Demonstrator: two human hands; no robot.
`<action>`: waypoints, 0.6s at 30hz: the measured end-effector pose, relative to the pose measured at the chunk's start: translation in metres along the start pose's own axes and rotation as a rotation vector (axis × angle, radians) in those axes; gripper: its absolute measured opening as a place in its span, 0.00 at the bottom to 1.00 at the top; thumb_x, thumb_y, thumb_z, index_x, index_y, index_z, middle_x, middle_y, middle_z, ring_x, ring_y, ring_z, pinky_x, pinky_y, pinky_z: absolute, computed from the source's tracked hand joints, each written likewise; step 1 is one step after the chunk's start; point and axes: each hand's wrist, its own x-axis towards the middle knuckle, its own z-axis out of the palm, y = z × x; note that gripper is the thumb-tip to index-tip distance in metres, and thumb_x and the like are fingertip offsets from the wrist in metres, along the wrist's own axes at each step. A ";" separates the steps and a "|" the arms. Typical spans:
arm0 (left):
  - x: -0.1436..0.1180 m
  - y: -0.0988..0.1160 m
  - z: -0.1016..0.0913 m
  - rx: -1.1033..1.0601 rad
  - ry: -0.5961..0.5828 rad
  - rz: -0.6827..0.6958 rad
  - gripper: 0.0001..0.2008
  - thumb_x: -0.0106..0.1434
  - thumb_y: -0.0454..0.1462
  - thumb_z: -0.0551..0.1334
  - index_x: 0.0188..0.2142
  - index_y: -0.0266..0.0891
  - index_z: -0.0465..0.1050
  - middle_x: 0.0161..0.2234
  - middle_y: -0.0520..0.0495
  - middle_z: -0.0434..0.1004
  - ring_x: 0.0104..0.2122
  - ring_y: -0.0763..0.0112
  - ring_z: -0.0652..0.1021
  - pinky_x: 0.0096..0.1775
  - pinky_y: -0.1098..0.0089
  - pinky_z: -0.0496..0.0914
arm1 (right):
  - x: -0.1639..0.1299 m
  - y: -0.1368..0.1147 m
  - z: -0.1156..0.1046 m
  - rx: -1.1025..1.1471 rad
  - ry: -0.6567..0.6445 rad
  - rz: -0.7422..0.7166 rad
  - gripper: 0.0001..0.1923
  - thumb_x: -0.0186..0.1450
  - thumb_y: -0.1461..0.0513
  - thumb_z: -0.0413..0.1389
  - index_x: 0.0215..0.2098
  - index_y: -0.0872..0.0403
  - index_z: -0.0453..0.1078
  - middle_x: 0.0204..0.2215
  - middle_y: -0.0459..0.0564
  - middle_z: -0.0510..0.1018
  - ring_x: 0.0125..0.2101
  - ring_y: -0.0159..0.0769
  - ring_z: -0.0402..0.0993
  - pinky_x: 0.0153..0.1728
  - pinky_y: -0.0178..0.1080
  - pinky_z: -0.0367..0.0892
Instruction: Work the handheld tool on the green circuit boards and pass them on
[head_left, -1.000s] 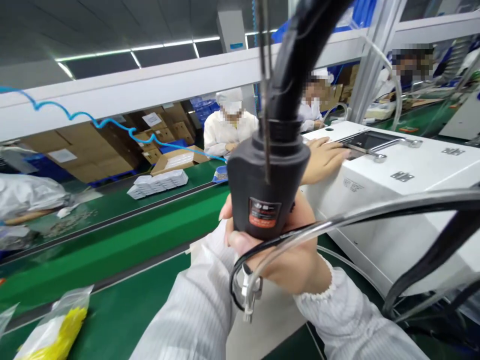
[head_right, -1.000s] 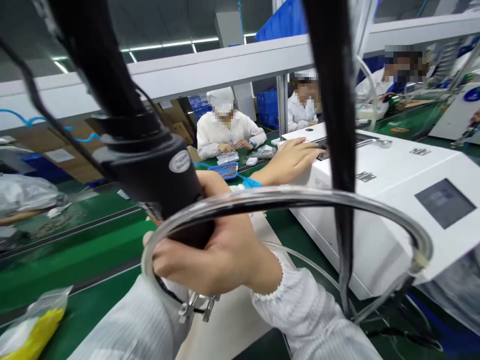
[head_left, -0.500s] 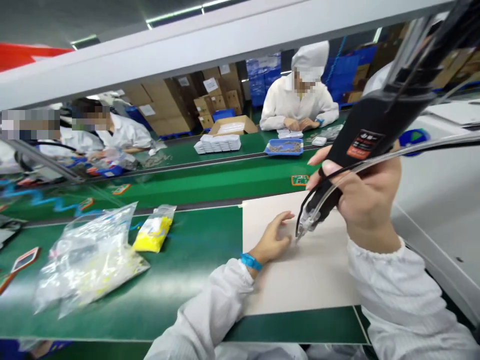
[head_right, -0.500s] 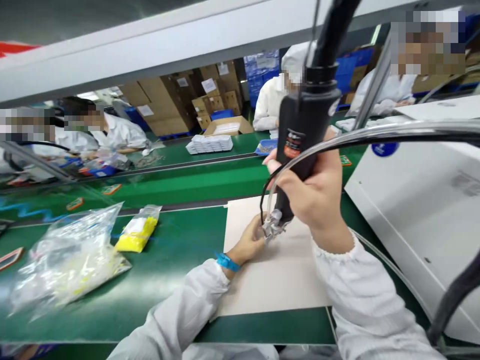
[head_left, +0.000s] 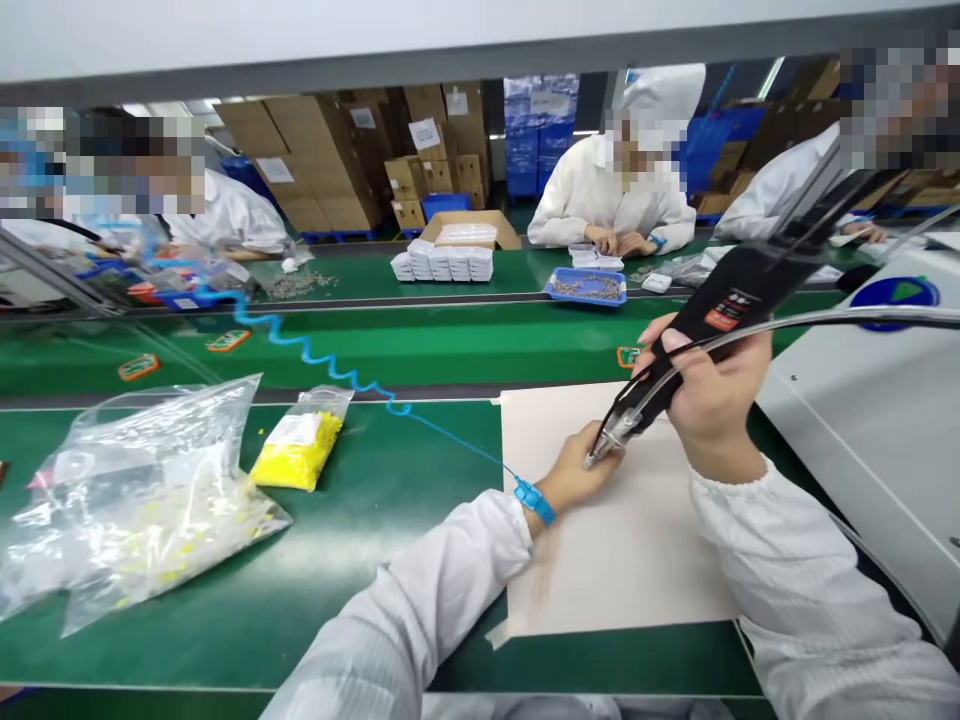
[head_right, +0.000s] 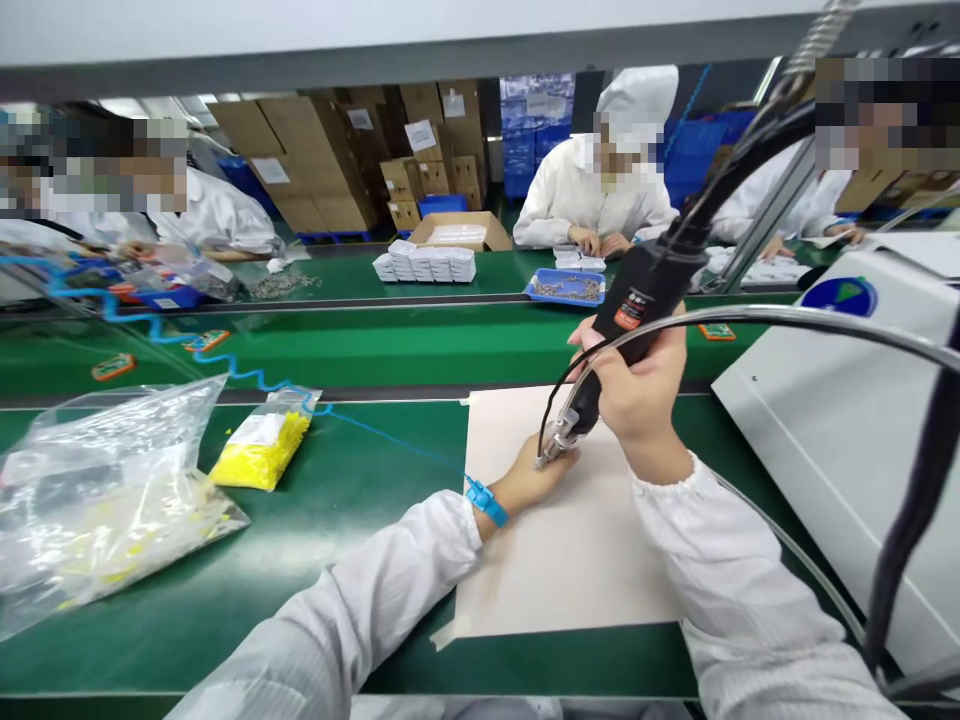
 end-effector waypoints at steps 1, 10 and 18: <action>0.001 0.001 0.000 0.007 -0.011 0.004 0.11 0.65 0.39 0.64 0.46 0.37 0.74 0.40 0.47 0.78 0.39 0.65 0.76 0.47 0.65 0.72 | 0.001 0.000 -0.001 -0.006 0.011 -0.005 0.23 0.63 0.59 0.66 0.46 0.48 0.57 0.30 0.41 0.79 0.18 0.32 0.73 0.15 0.35 0.72; 0.002 0.003 0.000 0.010 -0.008 0.031 0.14 0.65 0.38 0.63 0.50 0.38 0.74 0.41 0.48 0.79 0.39 0.65 0.77 0.46 0.66 0.73 | 0.008 0.009 -0.005 -0.022 0.036 -0.057 0.25 0.60 0.56 0.67 0.46 0.48 0.56 0.28 0.39 0.79 0.15 0.32 0.71 0.14 0.33 0.69; 0.003 0.009 0.001 0.040 0.005 -0.013 0.16 0.64 0.37 0.64 0.52 0.38 0.73 0.42 0.47 0.81 0.40 0.63 0.78 0.46 0.66 0.73 | 0.010 0.009 -0.006 0.007 0.050 -0.053 0.24 0.59 0.58 0.67 0.46 0.48 0.59 0.28 0.41 0.79 0.15 0.33 0.70 0.12 0.35 0.68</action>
